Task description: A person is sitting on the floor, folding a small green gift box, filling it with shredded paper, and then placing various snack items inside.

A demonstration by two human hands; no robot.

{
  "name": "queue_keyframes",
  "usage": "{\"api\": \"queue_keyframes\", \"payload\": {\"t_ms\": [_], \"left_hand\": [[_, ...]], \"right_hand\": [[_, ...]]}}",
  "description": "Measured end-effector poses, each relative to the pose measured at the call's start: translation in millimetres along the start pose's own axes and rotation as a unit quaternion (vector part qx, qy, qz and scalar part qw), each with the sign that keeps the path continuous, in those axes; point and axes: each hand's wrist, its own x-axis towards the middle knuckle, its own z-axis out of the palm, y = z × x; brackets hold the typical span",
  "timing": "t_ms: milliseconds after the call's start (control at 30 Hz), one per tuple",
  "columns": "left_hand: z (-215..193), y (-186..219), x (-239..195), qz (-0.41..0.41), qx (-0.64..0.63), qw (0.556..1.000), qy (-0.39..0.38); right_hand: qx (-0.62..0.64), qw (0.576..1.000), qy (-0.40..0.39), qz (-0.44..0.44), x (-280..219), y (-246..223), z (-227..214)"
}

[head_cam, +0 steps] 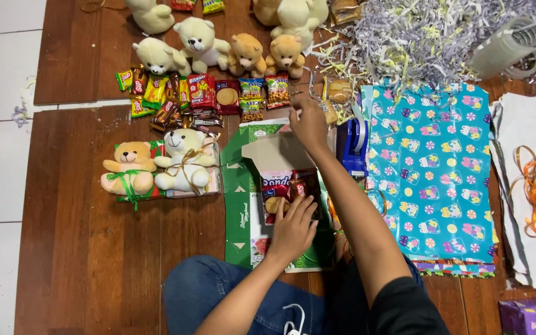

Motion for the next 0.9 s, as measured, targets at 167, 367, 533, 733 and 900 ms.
{"api": "queue_keyframes", "payload": {"t_ms": [167, 367, 533, 733, 900], "left_hand": [[-11.7, -1.6, 5.1, 0.023, -0.023, 0.999, 0.022], [-6.5, -5.6, 5.2, -0.019, -0.052, 0.996, -0.071], [-5.7, -8.0, 10.1, -0.031, -0.084, 0.996, -0.026], [-14.1, -6.9, 22.7, -0.088, -0.062, 0.991, 0.082], [-0.4, -22.7, 14.7, -0.174, -0.094, 0.976, 0.091]], "right_hand": [[0.009, 0.985, -0.092, 0.148, 70.6, 25.3, 73.5], [0.008, 0.914, -0.212, 0.347, 89.6, -5.5, 66.1], [-0.011, 0.919, -0.201, 0.340, 88.4, 12.0, 79.7], [0.020, 0.939, -0.168, 0.299, 81.9, -1.1, 43.5], [0.056, 0.966, -0.120, 0.222, 56.2, 7.9, 9.9]]}}
